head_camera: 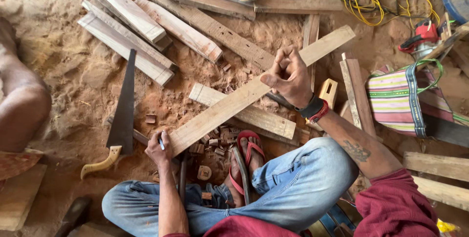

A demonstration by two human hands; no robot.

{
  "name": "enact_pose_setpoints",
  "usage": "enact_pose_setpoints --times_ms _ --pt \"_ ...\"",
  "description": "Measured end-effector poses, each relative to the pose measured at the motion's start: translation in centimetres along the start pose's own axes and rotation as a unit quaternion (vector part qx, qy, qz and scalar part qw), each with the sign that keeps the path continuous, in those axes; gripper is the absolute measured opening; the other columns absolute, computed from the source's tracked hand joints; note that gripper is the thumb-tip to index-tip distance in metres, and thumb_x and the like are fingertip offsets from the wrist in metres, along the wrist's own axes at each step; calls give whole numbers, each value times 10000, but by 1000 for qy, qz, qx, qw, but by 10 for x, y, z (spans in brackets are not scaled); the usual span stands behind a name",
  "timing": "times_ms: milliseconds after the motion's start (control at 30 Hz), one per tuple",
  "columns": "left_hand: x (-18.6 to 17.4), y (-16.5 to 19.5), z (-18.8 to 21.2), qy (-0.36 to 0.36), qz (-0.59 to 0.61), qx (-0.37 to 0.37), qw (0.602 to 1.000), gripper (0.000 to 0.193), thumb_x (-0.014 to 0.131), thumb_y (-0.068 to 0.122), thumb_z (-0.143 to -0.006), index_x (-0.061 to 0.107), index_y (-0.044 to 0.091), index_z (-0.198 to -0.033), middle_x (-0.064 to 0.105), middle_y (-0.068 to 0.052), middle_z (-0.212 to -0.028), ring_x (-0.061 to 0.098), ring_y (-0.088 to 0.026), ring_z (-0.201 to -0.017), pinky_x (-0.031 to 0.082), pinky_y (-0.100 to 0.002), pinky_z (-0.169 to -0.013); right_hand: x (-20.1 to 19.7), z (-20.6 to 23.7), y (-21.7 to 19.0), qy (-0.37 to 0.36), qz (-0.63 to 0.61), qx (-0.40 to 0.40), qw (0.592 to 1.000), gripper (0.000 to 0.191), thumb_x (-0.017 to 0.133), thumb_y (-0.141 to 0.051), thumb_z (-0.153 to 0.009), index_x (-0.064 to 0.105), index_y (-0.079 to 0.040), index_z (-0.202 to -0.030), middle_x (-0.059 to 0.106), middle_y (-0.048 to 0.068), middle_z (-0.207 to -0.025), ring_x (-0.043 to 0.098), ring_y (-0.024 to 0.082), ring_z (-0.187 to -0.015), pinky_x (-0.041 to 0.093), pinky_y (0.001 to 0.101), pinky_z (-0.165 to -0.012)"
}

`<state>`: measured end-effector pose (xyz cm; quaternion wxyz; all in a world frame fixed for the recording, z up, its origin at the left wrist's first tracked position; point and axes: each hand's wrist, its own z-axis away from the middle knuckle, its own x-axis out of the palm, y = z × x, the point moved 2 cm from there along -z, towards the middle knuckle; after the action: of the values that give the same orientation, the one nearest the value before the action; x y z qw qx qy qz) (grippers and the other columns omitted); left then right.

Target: The person sits on the ground and uses a pencil to draw curved lines on a long wooden plank. They hold the plank with one hand and draw with the other, occasionally repositioning the plank to continue the markings.

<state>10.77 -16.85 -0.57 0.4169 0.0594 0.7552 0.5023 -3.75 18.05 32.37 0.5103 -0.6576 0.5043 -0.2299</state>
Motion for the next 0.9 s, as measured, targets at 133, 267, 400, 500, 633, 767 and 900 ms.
enact_pose_setpoints --times_ms 133,267,400,500,633,767,900 --pt "0 0 0 -8 -1 -9 1000 278 700 336 -939 791 105 -1064 745 -213 -941 729 -373 -878 573 -472 -814 -9 2 9 16 111 30 993 377 752 -379 -981 489 -112 -1024 591 -22 -723 541 49 -561 481 171 -520" --pt "2 -2 -1 1 -19 14 1000 278 700 318 -946 793 86 -1068 755 -215 -963 731 -371 -882 575 -471 -814 -10 5 22 -202 257 131 936 419 666 -510 -962 585 -109 -1054 688 34 -833 638 120 -664 560 308 -575" --pt "3 -4 -1 -13 5 -11 1000 276 691 322 -948 795 89 -1054 757 -201 -941 744 -333 -847 588 -447 -783 8 22 39 -453 358 229 783 621 637 -555 -897 533 -179 -1380 680 69 -1087 702 218 -894 587 447 -784" --pt "2 -2 -1 -15 12 -12 1000 274 687 318 -951 797 89 -1054 757 -198 -922 745 -324 -832 591 -441 -775 17 28 43 -503 335 236 762 683 641 -550 -885 506 -165 -1433 735 73 -1105 713 249 -1007 560 451 -897" --pt "-1 2 0 -20 25 -24 999 272 682 320 -949 798 98 -1057 757 -187 -900 751 -314 -825 591 -441 -773 14 21 37 -473 320 232 787 659 598 -532 -906 515 -162 -1446 774 50 -1111 720 245 -1063 536 426 -972" --pt "0 5 2 -9 41 -6 999 262 682 319 -963 794 104 -1062 757 -180 -928 751 -319 -856 592 -440 -792 9 16 23 -448 321 203 809 681 612 -538 -925 471 -184 -1490 752 83 -1124 696 266 -1129 520 448 -1029" --pt "1 0 3 -11 -8 -7 1000 259 705 320 -954 802 107 -1066 754 -198 -934 740 -349 -862 585 -457 -789 12 16 17 -449 336 221 798 807 613 -557 -896 322 -209 -1564 721 70 -1187 667 281 -1160 512 454 -1032"
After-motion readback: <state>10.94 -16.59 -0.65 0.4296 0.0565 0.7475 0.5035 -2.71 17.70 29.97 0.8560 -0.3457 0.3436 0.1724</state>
